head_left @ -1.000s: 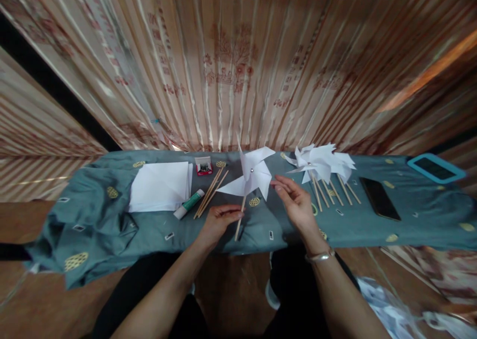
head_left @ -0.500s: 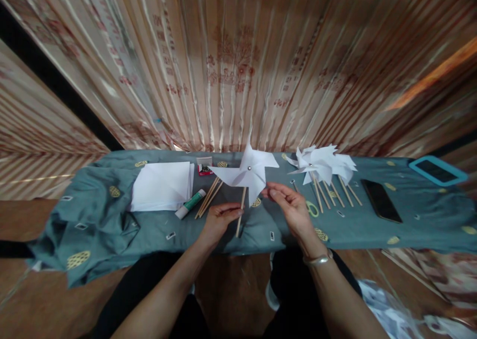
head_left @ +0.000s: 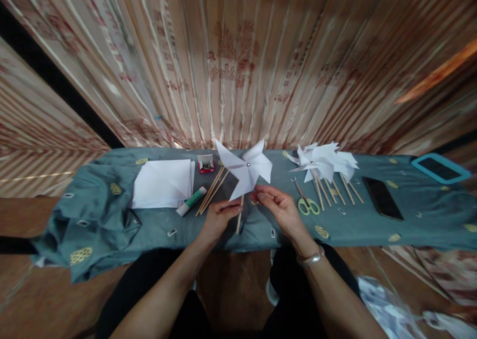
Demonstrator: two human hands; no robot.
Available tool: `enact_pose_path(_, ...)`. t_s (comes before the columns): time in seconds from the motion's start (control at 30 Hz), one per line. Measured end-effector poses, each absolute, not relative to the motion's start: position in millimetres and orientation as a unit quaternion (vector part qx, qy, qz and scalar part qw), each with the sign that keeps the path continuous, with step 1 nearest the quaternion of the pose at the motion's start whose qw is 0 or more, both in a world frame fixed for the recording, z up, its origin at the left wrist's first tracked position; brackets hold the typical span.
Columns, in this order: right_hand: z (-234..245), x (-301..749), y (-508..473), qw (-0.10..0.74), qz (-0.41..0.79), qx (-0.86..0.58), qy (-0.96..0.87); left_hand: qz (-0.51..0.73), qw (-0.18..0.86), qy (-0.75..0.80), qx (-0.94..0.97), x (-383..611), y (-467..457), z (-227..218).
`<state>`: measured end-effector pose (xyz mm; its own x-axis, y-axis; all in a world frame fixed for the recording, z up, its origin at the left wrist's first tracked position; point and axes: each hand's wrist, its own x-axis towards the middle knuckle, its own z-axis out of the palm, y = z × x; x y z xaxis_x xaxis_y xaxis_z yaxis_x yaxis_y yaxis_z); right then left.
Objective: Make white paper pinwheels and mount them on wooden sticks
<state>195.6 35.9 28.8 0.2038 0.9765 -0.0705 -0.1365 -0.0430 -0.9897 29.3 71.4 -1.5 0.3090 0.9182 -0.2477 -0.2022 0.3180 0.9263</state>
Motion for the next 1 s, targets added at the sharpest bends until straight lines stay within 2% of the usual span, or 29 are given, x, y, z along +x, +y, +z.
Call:
enact_pose_path(0.13,33.0,204.7,33.4,0.563,0.457,-0.538,-0.43,0.404,0.691,0.436,0.412,28.6,71.5,1.4)
enact_pose_path(0.3,30.8,232.5,37.3,0.645,0.333,-0.573,-0.379,0.387,0.699,0.439,0.411,25.9,71.3,0.5)
enact_pose_path(0.4,26.1,241.3,39.4,0.667,0.291,-0.573,-0.378,0.366,0.714,0.426,0.418,25.0,70.1,-1.4)
enact_pose_path(0.7,25.5,238.2,36.7,0.63,0.34,-0.573,-0.4,0.347,0.72,0.423,0.426,26.3,68.0,-5.7)
enact_pose_path(1.0,33.3,236.2,33.6,0.635,0.372,-0.569,-0.365,0.355,0.703,0.441,0.43,27.1,70.2,-7.1)
